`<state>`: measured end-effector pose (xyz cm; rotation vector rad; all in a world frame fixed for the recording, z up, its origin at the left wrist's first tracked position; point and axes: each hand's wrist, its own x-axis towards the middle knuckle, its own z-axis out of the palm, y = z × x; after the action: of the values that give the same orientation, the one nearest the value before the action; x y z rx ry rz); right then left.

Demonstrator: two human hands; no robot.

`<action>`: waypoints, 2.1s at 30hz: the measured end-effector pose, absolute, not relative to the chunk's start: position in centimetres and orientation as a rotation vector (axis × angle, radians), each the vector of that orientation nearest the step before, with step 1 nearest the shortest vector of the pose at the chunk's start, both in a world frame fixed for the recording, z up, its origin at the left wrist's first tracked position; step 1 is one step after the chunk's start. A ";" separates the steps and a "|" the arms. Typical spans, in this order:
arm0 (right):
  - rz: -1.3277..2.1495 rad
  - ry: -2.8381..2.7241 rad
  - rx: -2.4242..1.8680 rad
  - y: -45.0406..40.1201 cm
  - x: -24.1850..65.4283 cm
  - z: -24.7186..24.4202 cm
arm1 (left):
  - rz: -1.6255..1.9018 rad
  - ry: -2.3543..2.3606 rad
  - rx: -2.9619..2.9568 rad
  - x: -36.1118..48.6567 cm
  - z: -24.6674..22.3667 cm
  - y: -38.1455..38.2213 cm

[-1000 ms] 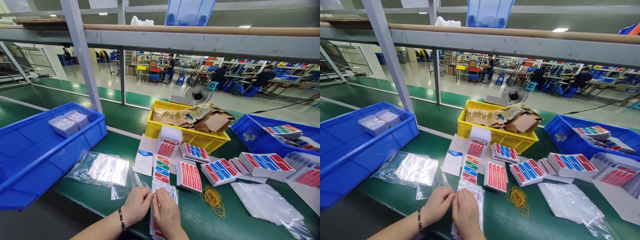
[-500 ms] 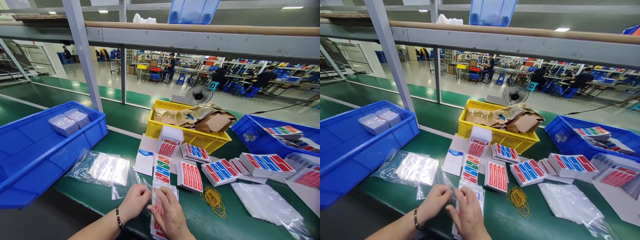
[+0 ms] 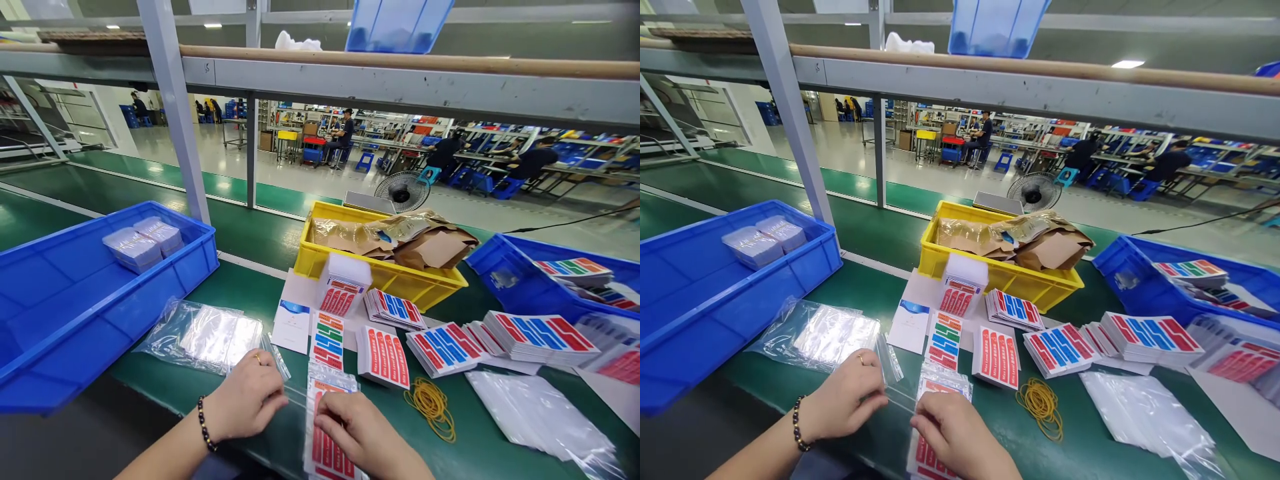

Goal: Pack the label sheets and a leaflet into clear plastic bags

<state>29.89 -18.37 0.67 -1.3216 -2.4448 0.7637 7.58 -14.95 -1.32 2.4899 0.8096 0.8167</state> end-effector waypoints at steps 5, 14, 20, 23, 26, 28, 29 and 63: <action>0.736 -2.420 -1.332 -14.6 28.4 -0.4 | 0.510 0.899 2.351 6.3 -3.0 -14.6; 0.271 -2.577 -1.767 -7.5 26.4 -6.5 | 0.492 0.947 1.974 7.0 -5.9 -14.8; 0.179 -2.697 -1.560 -7.1 27.5 -6.9 | 0.496 0.945 1.540 7.5 -7.5 -14.5; 0.107 -2.598 -1.496 -6.9 28.3 -6.7 | 0.527 0.899 1.364 8.2 -8.0 -14.2; 0.016 -2.474 -1.407 -8.5 28.4 -5.3 | 0.579 0.865 1.047 8.8 -8.0 -13.5; 0.009 -2.469 -1.265 -10.8 27.9 -3.7 | 0.575 0.748 0.732 8.8 -8.0 -13.1; 0.025 -2.492 -1.160 -12.0 27.6 -2.9 | 0.569 0.669 0.590 8.8 -8.0 -12.9; 0.210 -1.906 -2.123 -6.9 35.2 1.9 | 0.581 0.605 0.492 9.3 -8.1 -14.9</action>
<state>35.16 -6.88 1.92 -2.1233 -1.9058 0.2097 9.28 -14.93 -8.10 0.4918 0.6046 0.5814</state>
